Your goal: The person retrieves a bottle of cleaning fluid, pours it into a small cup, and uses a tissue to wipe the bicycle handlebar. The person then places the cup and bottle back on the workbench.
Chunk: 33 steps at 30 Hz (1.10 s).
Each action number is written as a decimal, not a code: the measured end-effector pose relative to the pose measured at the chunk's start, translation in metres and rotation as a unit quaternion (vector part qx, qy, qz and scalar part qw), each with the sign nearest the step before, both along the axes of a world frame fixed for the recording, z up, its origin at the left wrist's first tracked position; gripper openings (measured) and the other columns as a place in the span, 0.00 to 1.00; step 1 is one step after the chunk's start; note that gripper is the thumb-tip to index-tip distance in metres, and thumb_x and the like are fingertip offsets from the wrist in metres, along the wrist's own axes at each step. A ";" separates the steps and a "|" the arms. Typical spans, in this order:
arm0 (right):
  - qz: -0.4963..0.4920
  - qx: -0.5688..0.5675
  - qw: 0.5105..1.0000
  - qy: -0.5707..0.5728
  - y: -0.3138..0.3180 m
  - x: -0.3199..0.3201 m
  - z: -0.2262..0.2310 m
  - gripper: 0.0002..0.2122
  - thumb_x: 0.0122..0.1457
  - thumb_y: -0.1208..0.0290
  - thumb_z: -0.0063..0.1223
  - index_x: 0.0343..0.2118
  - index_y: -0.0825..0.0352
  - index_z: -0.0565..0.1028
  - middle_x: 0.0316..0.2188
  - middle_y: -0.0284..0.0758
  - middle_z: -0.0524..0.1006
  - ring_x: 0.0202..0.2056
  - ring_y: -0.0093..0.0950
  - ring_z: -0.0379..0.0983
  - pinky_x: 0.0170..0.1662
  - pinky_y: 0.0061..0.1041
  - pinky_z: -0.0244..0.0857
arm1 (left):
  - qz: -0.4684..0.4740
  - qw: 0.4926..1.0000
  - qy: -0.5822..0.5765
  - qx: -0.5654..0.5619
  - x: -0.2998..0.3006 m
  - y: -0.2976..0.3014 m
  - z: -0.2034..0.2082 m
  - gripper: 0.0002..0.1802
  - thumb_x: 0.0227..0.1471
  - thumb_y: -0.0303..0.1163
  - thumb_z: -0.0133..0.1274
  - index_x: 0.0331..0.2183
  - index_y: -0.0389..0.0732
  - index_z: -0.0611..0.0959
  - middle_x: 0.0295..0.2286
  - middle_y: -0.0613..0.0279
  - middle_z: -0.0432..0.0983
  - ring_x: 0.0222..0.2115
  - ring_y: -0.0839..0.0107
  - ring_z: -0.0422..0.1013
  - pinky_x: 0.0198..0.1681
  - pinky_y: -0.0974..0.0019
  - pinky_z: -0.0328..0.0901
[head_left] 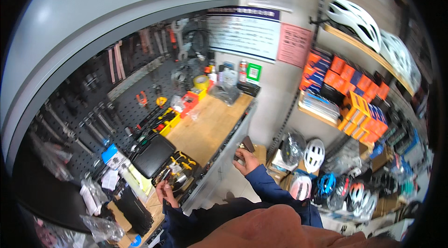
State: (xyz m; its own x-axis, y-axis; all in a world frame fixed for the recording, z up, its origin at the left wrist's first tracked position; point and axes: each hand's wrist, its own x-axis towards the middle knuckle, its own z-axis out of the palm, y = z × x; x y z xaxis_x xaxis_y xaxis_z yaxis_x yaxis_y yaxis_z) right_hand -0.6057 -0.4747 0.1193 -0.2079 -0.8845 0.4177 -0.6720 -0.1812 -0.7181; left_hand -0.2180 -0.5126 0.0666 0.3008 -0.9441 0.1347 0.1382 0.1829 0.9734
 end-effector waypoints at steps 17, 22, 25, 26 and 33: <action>-0.071 -0.023 0.997 -0.013 0.062 -0.033 -0.022 0.21 0.60 0.66 0.66 0.53 0.69 0.75 0.46 0.46 0.80 0.47 0.44 0.79 0.50 0.38 0.73 | -0.242 0.970 0.026 0.012 -0.109 -0.027 0.024 0.19 0.73 0.42 0.47 0.56 0.40 0.75 0.50 0.59 0.76 0.50 0.70 0.72 0.56 0.61 0.67; -0.045 -0.014 0.997 -0.058 0.055 -0.031 -0.036 0.20 0.61 0.65 0.64 0.53 0.68 0.75 0.46 0.46 0.80 0.46 0.44 0.80 0.49 0.37 0.74 | -0.284 0.958 0.011 0.039 -0.143 -0.028 0.026 0.21 0.73 0.43 0.47 0.57 0.39 0.73 0.51 0.55 0.75 0.52 0.66 0.71 0.59 0.58 0.66; -0.038 0.036 0.994 -0.092 0.055 -0.033 -0.042 0.20 0.61 0.65 0.64 0.53 0.67 0.75 0.47 0.46 0.79 0.46 0.43 0.80 0.50 0.37 0.75 | -0.305 0.951 -0.012 0.036 -0.156 -0.032 0.030 0.20 0.73 0.42 0.47 0.57 0.39 0.72 0.51 0.55 0.75 0.53 0.66 0.71 0.60 0.57 0.65; -0.036 0.050 0.995 -0.078 0.055 -0.035 -0.044 0.20 0.62 0.65 0.64 0.54 0.66 0.75 0.48 0.46 0.79 0.46 0.42 0.81 0.50 0.37 0.75 | -0.309 0.950 -0.025 0.038 -0.158 -0.034 0.032 0.21 0.72 0.42 0.47 0.57 0.38 0.72 0.51 0.54 0.75 0.54 0.65 0.71 0.61 0.57 0.65; -0.033 0.071 0.992 -0.103 0.045 -0.050 -0.058 0.19 0.61 0.66 0.64 0.53 0.66 0.76 0.47 0.45 0.80 0.42 0.41 0.82 0.48 0.37 0.76 | -0.278 0.958 -0.032 0.055 -0.170 -0.037 0.033 0.22 0.73 0.41 0.47 0.58 0.35 0.71 0.51 0.52 0.74 0.51 0.64 0.73 0.59 0.59 0.67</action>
